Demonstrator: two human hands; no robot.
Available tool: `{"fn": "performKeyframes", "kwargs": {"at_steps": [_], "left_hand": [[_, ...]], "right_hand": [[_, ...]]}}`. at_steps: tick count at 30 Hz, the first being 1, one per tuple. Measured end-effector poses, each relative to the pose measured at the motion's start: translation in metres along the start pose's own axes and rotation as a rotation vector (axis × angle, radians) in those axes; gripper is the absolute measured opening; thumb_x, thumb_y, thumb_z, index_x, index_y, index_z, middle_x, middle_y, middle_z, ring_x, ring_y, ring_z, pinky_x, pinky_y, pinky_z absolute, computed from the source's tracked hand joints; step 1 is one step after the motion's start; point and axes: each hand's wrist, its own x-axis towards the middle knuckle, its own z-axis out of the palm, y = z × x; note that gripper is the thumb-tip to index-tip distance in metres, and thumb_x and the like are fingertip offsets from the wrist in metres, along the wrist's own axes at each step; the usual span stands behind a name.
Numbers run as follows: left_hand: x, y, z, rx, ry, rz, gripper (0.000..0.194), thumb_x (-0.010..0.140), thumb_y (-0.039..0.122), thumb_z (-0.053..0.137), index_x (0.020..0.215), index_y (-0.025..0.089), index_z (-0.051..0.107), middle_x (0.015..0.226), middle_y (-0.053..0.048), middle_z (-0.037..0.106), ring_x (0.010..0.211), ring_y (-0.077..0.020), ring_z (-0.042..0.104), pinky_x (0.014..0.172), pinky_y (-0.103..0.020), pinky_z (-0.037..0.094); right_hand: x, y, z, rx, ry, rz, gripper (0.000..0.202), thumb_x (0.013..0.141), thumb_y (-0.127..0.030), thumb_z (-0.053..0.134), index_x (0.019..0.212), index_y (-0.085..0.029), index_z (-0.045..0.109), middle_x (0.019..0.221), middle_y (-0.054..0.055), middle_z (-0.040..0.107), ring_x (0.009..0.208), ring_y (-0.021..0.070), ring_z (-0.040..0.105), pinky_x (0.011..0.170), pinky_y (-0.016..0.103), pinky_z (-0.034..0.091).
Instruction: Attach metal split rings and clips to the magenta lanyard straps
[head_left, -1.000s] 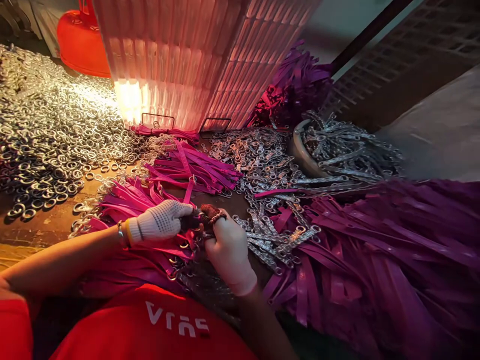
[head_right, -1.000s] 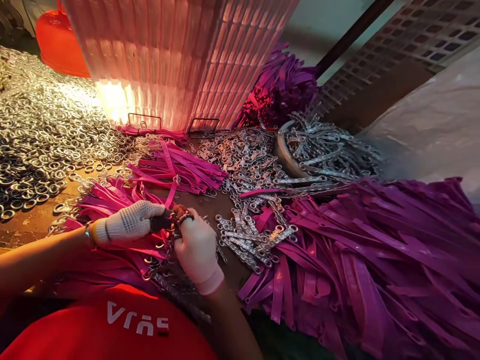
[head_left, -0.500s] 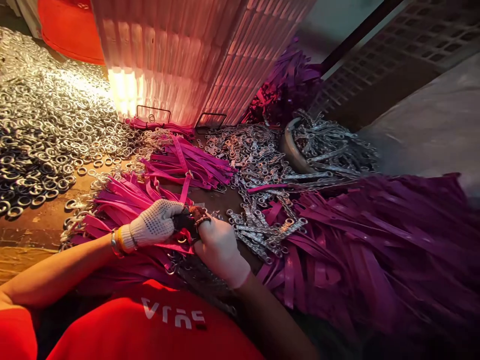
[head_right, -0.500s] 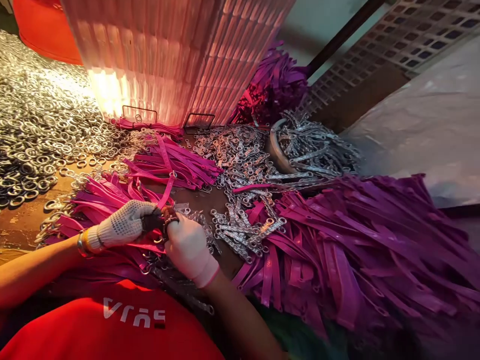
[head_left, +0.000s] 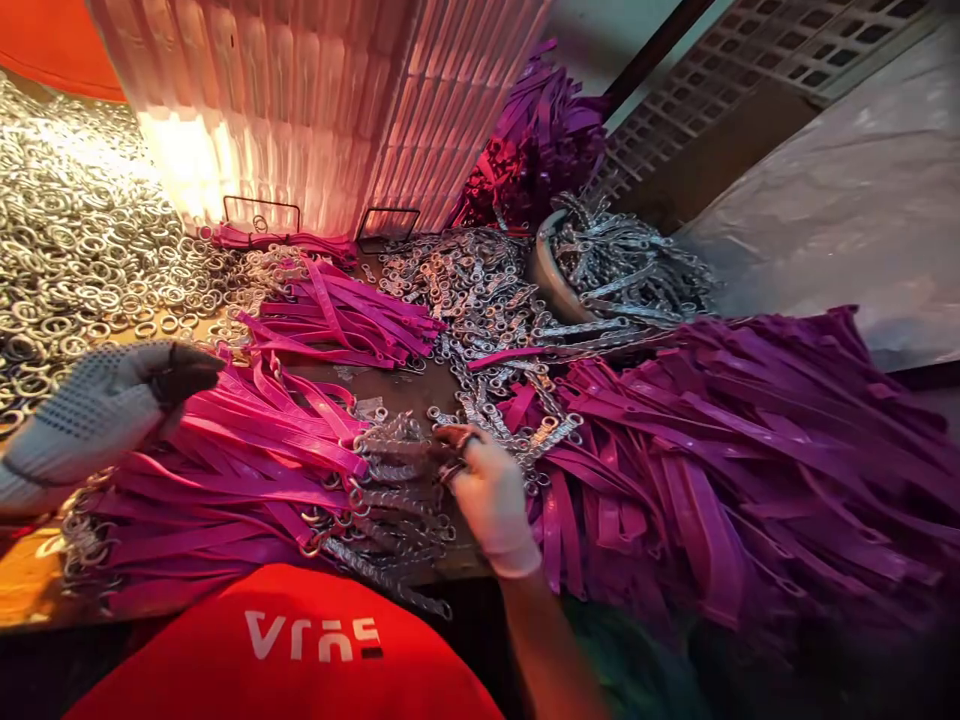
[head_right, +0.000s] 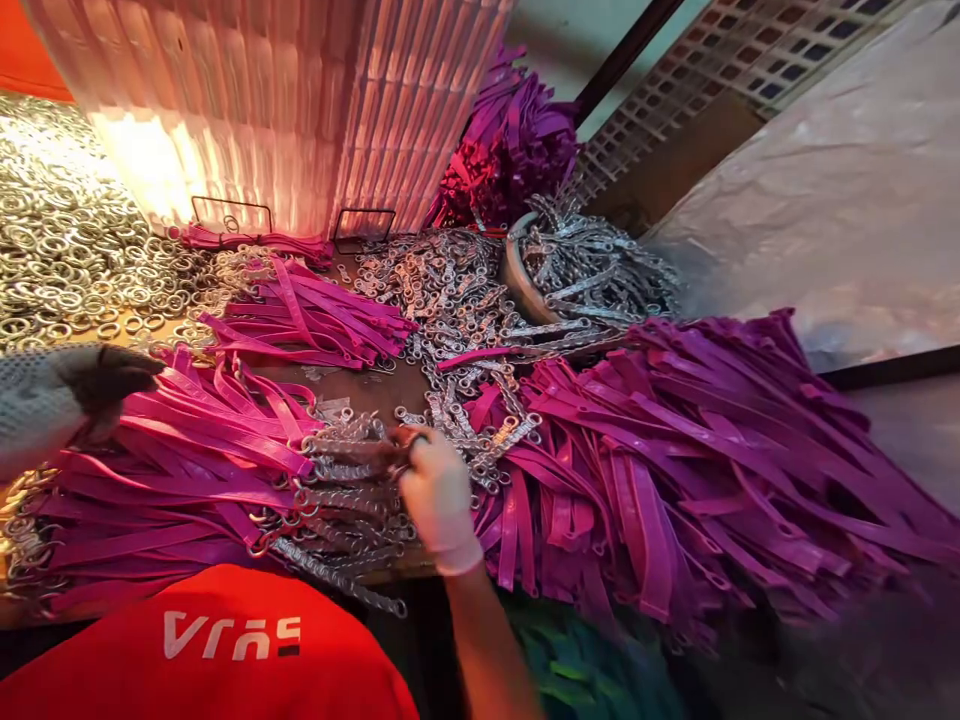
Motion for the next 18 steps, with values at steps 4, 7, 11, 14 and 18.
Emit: {"fn": "performKeyframes", "kwargs": {"at_steps": [4, 7, 11, 14, 18], "left_hand": [[0.000, 0.012, 0.053, -0.744, -0.119, -0.532, 0.033, 0.099, 0.041, 0.049, 0.096, 0.014, 0.067, 0.067, -0.002, 0.065, 0.046, -0.0056, 0.049, 0.038, -0.011, 0.033], [0.005, 0.012, 0.084, -0.989, -0.390, -0.672, 0.041, 0.097, 0.049, 0.050, 0.095, 0.011, 0.066, 0.073, -0.008, 0.067, 0.048, -0.0090, 0.054, 0.033, -0.014, 0.029], [-0.002, 0.002, 0.102, -1.076, -0.666, -0.664, 0.035, 0.091, 0.042, 0.059, 0.106, 0.011, 0.065, 0.090, -0.013, 0.071, 0.056, -0.0130, 0.061, 0.034, -0.016, 0.030], [-0.013, -0.002, 0.104, -0.959, -0.669, -0.556, 0.027, 0.081, 0.019, 0.066, 0.108, 0.012, 0.064, 0.098, -0.011, 0.070, 0.058, -0.0093, 0.061, 0.036, -0.014, 0.029], [-0.026, -0.003, 0.104, -0.711, -0.570, -0.335, 0.028, 0.084, 0.022, 0.068, 0.110, 0.012, 0.062, 0.078, -0.004, 0.067, 0.050, -0.0053, 0.053, 0.040, -0.014, 0.030]], "right_hand": [[0.016, 0.048, 0.005, -0.315, -0.194, 0.093, 0.025, 0.075, 0.000, 0.051, 0.084, -0.010, 0.072, 0.097, 0.019, 0.071, 0.095, 0.0310, 0.062, 0.076, 0.039, 0.045], [0.019, 0.052, 0.011, -0.396, -0.275, 0.031, 0.022, 0.072, 0.001, 0.054, 0.080, -0.010, 0.072, 0.097, 0.021, 0.070, 0.092, 0.0331, 0.062, 0.072, 0.040, 0.044], [0.010, 0.055, 0.015, -0.531, -0.335, 0.029, 0.022, 0.076, -0.002, 0.050, 0.078, -0.012, 0.070, 0.091, 0.019, 0.070, 0.088, 0.0321, 0.062, 0.072, 0.041, 0.045], [0.006, 0.061, 0.012, -0.335, -0.164, 0.059, 0.028, 0.073, -0.004, 0.047, 0.084, -0.014, 0.070, 0.098, 0.018, 0.069, 0.094, 0.0324, 0.063, 0.079, 0.043, 0.049], [0.009, 0.025, -0.004, 0.219, 0.081, 0.043, 0.033, 0.083, -0.016, 0.048, 0.108, -0.021, 0.068, 0.097, 0.008, 0.073, 0.089, 0.0259, 0.067, 0.081, 0.039, 0.054]]}}
